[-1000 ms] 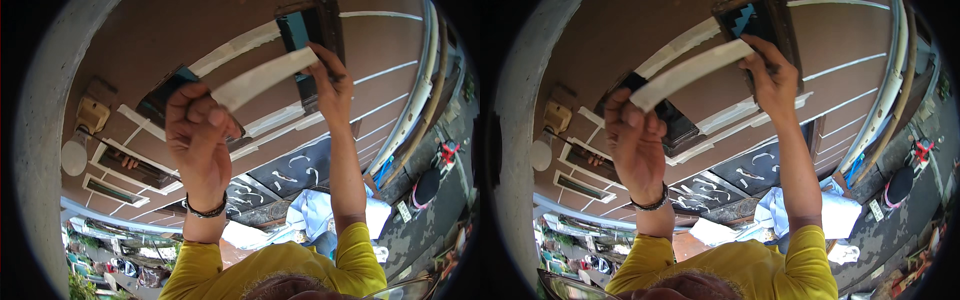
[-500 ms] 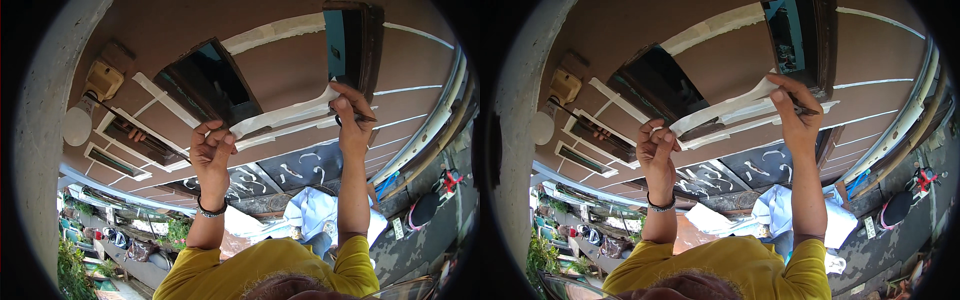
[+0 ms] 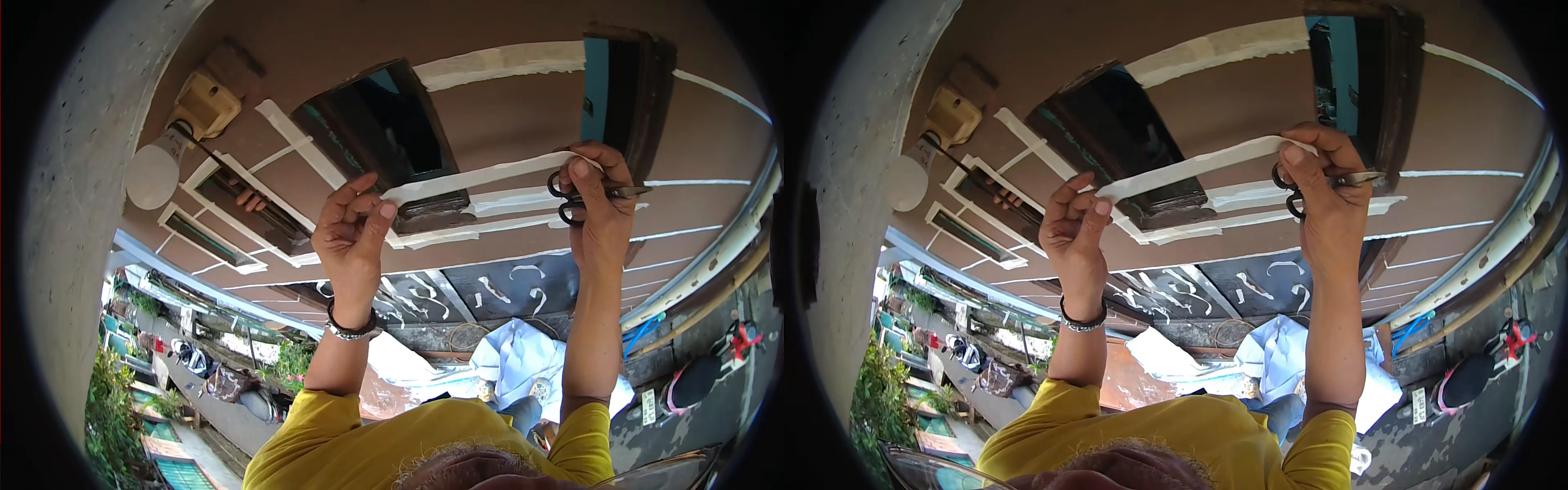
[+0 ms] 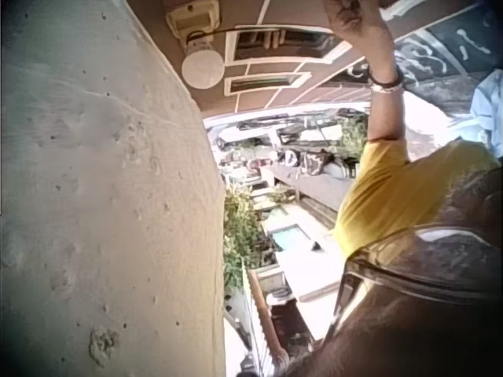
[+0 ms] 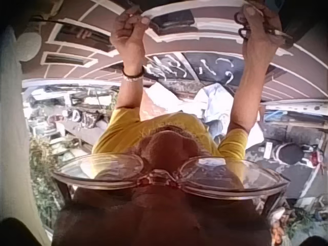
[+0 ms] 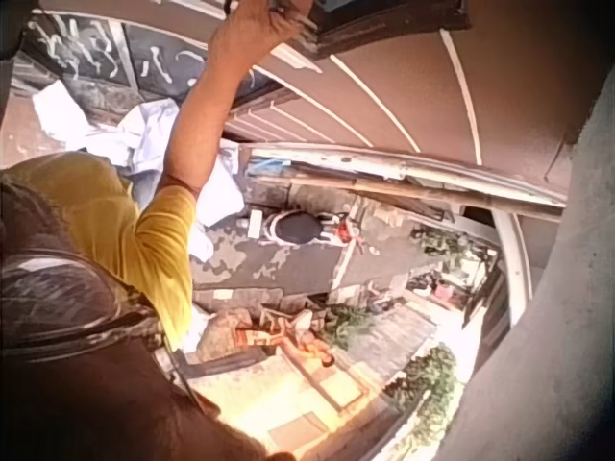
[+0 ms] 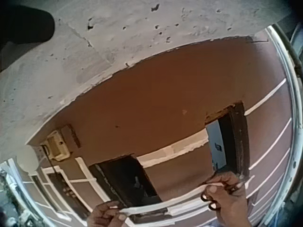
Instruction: Applying masking tape around window frames on an exterior wall before painting.
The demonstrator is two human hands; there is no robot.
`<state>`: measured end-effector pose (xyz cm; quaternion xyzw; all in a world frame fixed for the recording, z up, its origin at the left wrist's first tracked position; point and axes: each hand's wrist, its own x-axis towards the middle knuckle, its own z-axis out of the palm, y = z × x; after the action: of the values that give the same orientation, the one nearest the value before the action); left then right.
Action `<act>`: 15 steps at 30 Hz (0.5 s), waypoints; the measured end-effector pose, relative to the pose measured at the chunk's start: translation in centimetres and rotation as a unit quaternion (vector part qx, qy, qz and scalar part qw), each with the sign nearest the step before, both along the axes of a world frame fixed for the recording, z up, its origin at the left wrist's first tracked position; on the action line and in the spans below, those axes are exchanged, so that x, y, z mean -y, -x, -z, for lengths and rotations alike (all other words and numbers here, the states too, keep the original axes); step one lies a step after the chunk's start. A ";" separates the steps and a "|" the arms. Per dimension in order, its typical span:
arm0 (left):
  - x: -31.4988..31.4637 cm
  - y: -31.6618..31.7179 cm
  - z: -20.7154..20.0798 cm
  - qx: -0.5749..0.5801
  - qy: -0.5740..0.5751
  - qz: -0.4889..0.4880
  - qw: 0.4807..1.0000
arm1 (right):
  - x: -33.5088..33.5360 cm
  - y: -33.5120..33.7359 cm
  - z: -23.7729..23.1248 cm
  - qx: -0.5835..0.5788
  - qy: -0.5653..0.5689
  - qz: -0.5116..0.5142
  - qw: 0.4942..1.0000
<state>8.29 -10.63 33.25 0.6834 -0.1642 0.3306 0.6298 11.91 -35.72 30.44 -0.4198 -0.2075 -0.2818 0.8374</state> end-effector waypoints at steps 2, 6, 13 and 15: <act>-0.1 -0.5 -1.2 0.017 -0.001 -0.039 0.999 | -0.7 -0.2 -0.9 0.012 0.000 -0.006 1.000; -1.7 -1.6 -3.4 0.089 -0.039 -0.091 0.991 | -1.8 -1.2 -2.8 0.034 0.062 0.057 0.996; -4.6 -3.8 -7.1 0.128 -0.062 -0.127 0.982 | -4.5 -2.5 -8.4 0.097 0.202 0.207 0.952; -5.1 -3.9 -7.6 0.128 -0.064 -0.130 0.981 | -4.9 -3.0 -9.2 0.108 0.253 0.242 0.930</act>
<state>12.24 -5.55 40.83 0.6897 -0.1738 0.4835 0.5102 14.94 -30.84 39.61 -0.6224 -0.2534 -0.4580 0.5820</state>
